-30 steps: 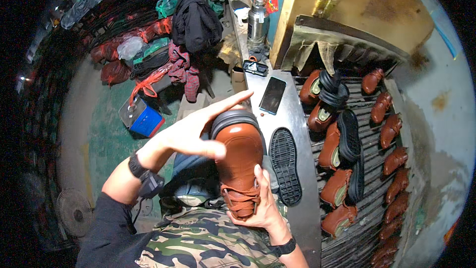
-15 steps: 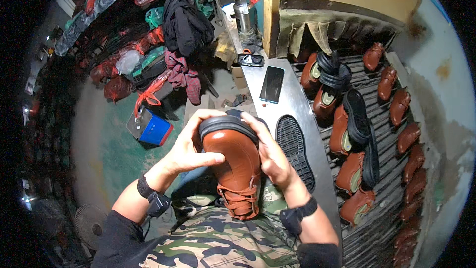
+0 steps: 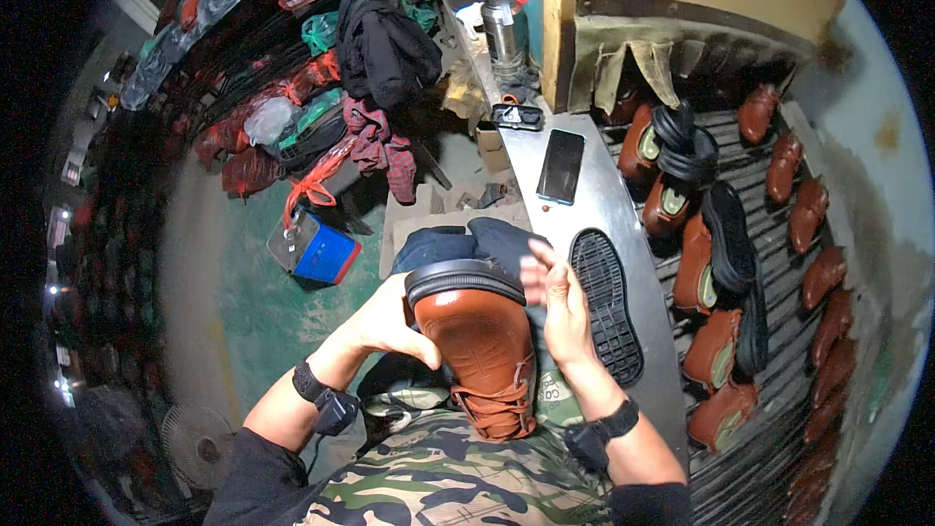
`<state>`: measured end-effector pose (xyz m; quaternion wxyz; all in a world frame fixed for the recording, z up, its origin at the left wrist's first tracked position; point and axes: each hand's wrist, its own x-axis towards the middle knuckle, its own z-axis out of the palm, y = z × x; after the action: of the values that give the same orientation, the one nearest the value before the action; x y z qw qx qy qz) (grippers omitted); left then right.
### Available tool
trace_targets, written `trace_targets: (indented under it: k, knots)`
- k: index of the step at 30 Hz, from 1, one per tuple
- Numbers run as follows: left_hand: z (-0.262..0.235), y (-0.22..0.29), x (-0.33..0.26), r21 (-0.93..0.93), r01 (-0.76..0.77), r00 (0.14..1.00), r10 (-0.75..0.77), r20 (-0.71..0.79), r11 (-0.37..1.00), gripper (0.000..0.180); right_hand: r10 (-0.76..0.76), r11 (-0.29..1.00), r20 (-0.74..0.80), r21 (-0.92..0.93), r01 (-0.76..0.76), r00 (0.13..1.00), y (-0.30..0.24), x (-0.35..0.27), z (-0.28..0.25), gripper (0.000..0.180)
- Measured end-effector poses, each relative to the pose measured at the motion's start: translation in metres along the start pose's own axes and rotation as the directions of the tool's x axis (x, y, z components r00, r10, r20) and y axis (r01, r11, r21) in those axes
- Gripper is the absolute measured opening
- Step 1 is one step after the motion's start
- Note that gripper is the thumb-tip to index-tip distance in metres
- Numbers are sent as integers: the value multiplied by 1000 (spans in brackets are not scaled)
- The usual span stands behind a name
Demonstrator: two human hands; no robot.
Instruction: Checking the quality of shoes and matching them with soles on a conveyor belt in a shoe manufacturing facility.
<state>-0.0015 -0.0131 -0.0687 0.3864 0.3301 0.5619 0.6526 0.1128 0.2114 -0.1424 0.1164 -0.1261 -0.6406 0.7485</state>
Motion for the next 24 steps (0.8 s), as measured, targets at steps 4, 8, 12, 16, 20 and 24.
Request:
trace_targets:
  k: [4, 8, 12, 16, 20, 24]
  knots:
    - [11, 1, -7, 154, 10, 999, -15, 31, 988, 92, 406, 811, 246, 346, -471, 880, -3, -16, 4, 82]
    - [16, 22, -2, 254, -21, 999, 14, 30, 967, 82, 475, 720, 395, 339, -605, 786, -33, 4, 11, 84]
    - [28, 58, 11, 444, -302, 944, 199, 263, 844, 83, 272, 807, 501, 345, -478, 822, -36, 22, -7, 101]
    - [59, 58, 1, 805, -588, 775, 342, 531, 82, 55, -88, 831, 487, 516, -206, 869, -79, 32, 9, 116]
    - [44, -26, -8, 807, -585, 806, 163, 569, 77, 49, 85, 868, 133, 476, -139, 987, -53, 41, 4, 69]
    - [39, -36, -20, 765, -500, 853, 80, 516, 405, 48, 91, 939, -196, 344, -18, 976, -22, 32, 10, 26]
